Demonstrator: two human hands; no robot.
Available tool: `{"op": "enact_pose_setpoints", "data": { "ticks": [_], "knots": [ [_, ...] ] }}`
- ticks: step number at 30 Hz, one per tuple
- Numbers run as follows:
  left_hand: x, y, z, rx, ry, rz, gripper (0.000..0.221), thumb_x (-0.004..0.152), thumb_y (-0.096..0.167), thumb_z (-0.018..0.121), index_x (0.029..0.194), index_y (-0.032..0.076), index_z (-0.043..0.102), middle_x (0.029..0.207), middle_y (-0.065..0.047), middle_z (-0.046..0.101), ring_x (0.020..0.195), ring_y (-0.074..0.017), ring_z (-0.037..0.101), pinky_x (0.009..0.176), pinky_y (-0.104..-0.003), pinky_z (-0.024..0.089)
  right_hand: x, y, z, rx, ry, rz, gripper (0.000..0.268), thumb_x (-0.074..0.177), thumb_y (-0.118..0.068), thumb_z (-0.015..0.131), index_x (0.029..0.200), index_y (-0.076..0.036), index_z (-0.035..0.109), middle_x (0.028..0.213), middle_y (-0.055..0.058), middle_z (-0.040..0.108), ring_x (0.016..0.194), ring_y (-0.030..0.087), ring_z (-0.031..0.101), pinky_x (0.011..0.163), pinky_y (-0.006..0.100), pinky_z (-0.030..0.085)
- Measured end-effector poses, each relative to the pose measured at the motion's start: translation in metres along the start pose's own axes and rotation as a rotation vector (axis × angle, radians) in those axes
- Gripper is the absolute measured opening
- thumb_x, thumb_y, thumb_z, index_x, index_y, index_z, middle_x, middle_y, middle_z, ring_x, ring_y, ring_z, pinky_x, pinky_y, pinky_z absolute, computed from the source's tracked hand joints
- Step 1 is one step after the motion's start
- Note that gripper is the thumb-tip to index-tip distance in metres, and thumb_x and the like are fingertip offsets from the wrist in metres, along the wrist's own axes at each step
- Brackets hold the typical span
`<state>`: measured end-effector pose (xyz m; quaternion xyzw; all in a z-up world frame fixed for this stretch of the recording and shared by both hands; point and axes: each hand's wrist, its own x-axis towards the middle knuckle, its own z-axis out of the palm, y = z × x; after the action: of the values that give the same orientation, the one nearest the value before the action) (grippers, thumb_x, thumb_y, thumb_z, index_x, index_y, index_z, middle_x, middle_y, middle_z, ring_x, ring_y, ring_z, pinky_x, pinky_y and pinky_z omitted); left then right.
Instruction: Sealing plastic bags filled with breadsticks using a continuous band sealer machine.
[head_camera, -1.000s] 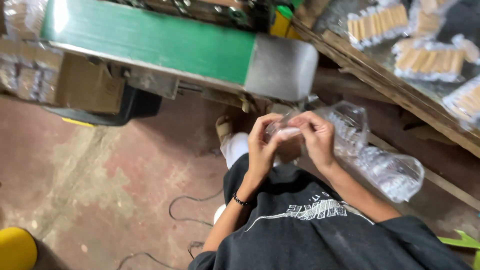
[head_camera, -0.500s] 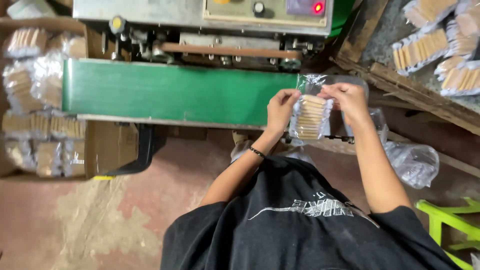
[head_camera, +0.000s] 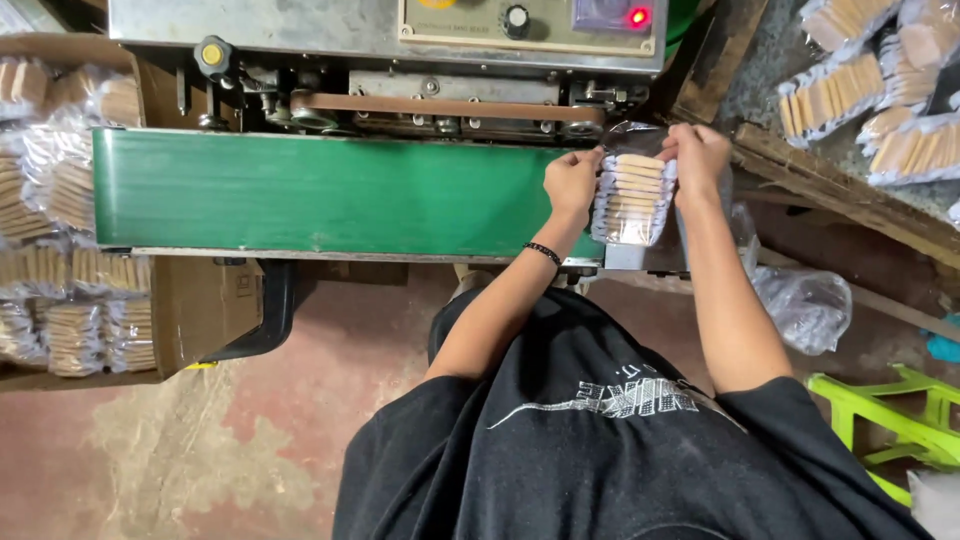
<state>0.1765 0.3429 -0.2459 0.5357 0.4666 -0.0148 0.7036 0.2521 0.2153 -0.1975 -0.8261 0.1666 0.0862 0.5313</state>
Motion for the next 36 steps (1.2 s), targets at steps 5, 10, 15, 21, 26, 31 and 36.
{"op": "enact_pose_setpoints", "data": {
  "ticks": [5,10,15,21,26,31,36],
  "knots": [
    [-0.008,0.016,-0.01,-0.089,0.029,-0.004,0.018,0.075,0.029,0.07,0.08,0.011,0.073,0.07,-0.01,0.069,0.063,-0.0226,0.069,0.052,-0.032,0.058,-0.003,-0.018,0.017,0.023,0.032,-0.122,0.016,0.074,-0.028,0.068,0.065,-0.014,0.068,0.048,0.008,0.059,0.035,0.005,0.041,0.035,0.017,0.022],
    [-0.052,0.048,-0.038,-0.048,0.195,0.239,0.012,0.083,0.021,0.065,0.088,0.013,0.073,0.075,-0.012,0.071,0.07,-0.0257,0.07,0.067,-0.036,0.056,-0.037,-0.038,0.025,0.135,-0.142,-0.137,0.018,0.085,-0.028,0.072,0.079,-0.012,0.069,0.063,0.006,0.067,0.048,0.002,0.049,0.044,0.013,0.03],
    [-0.055,0.051,-0.056,0.058,0.261,0.452,0.01,0.086,0.014,0.062,0.089,0.014,0.071,0.076,-0.014,0.071,0.081,-0.0335,0.069,0.07,-0.043,0.054,-0.032,-0.028,0.026,0.158,-0.199,-0.216,0.011,0.086,-0.022,0.075,0.086,-0.012,0.07,0.07,0.007,0.069,0.058,0.005,0.058,0.049,0.015,0.042],
    [-0.044,0.045,-0.082,0.104,0.358,0.53,0.007,0.084,0.015,0.064,0.086,0.014,0.071,0.076,-0.012,0.072,0.078,-0.0331,0.069,0.069,-0.043,0.053,-0.022,-0.012,0.033,0.257,-0.248,-0.144,0.014,0.089,-0.018,0.072,0.09,-0.006,0.066,0.074,0.012,0.069,0.059,0.016,0.069,0.044,0.024,0.059],
    [-0.076,0.059,-0.102,0.08,0.313,0.634,0.013,0.09,0.016,0.06,0.094,0.007,0.068,0.087,-0.018,0.069,0.085,-0.0358,0.067,0.077,-0.044,0.052,0.002,-0.019,-0.031,0.134,0.072,-0.497,0.005,0.089,-0.008,0.07,0.09,-0.003,0.071,0.079,0.015,0.07,0.064,0.017,0.066,0.043,0.025,0.057],
    [-0.129,0.043,-0.129,0.042,0.329,0.793,0.029,0.097,0.012,0.051,0.124,0.003,0.048,0.124,-0.013,0.051,0.116,-0.0244,0.05,0.097,-0.035,0.045,0.051,-0.009,-0.115,-0.831,0.401,-0.504,0.04,0.084,-0.023,0.082,0.119,-0.022,0.062,0.123,0.017,0.043,0.108,0.045,0.044,0.089,0.058,0.036],
    [-0.168,0.023,-0.155,0.139,0.382,0.788,0.03,0.099,0.014,0.05,0.126,0.002,0.047,0.13,-0.014,0.045,0.119,-0.0249,0.048,0.096,-0.036,0.043,0.054,-0.006,-0.137,-0.367,0.394,-0.613,0.005,0.086,-0.01,0.069,0.086,-0.015,0.07,0.093,0.003,0.055,0.08,0.024,0.054,0.064,0.039,0.047]
  ]
}}
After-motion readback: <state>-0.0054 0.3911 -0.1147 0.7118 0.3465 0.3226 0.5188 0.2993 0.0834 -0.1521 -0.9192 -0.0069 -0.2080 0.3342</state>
